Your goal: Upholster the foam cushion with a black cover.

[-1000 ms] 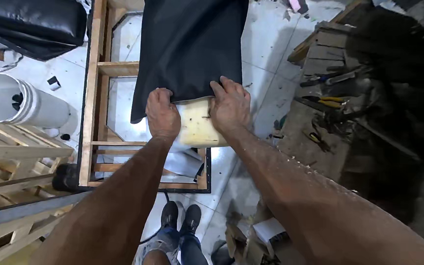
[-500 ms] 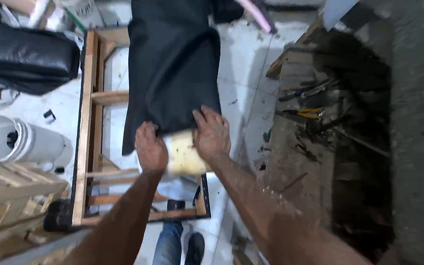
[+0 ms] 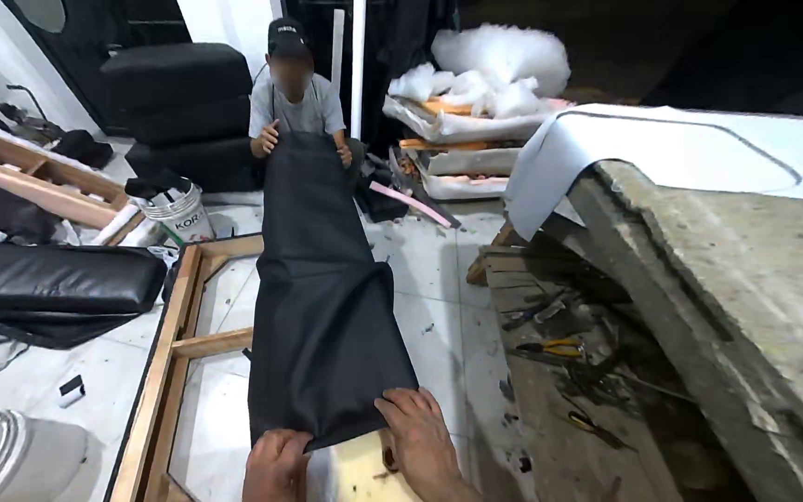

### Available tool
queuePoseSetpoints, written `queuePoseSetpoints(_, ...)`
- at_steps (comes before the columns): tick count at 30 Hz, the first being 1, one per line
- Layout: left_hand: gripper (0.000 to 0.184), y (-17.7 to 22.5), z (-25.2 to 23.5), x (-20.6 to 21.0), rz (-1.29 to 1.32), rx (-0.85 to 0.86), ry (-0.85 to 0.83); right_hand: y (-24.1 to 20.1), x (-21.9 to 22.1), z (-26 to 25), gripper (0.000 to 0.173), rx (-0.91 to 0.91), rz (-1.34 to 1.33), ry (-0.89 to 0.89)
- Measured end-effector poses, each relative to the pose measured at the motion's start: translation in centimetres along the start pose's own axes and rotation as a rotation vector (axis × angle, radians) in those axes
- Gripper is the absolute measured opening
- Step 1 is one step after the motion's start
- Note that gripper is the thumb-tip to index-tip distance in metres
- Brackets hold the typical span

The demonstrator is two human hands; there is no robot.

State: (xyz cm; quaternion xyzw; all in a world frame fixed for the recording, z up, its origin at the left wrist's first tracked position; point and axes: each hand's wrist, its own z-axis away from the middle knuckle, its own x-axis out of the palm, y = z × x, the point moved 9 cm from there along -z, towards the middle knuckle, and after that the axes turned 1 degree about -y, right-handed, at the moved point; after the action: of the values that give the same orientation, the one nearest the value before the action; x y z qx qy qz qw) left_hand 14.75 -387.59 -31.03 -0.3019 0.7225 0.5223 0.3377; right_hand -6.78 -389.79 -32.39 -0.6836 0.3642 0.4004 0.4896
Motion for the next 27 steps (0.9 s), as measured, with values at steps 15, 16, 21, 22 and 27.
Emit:
queuePoseSetpoints(15, 0.061, -0.6, -3.2, 2.7, -0.074, 0.033, -0.278, 0.3, 0.5, -3.0, 0.034, 0.006, -0.044, -0.283)
queuePoseSetpoints(16, 0.058, -0.7, -3.3, 3.0, -0.104, 0.033, -0.327, 0.2, 0.6, -2.9, 0.046, -0.006, -0.036, -0.349)
queuePoseSetpoints(21, 0.051, -0.2, -2.9, 3.4, -0.127, 0.005, -0.479, -0.4, 0.4, -2.1, 0.064, -0.041, -0.034, -0.429)
queuePoseSetpoints(22, 0.050, -0.1, -2.7, 3.4, -0.121, 0.015, -0.490, -0.5, 0.4, -1.9, 0.059, -0.031, -0.040, -0.458)
queuePoseSetpoints(27, 0.042, 0.2, -1.2, 2.9, -0.096, -0.061, -0.649, -1.3, 0.7, -0.2, 0.035, 0.063, -0.053, -0.574)
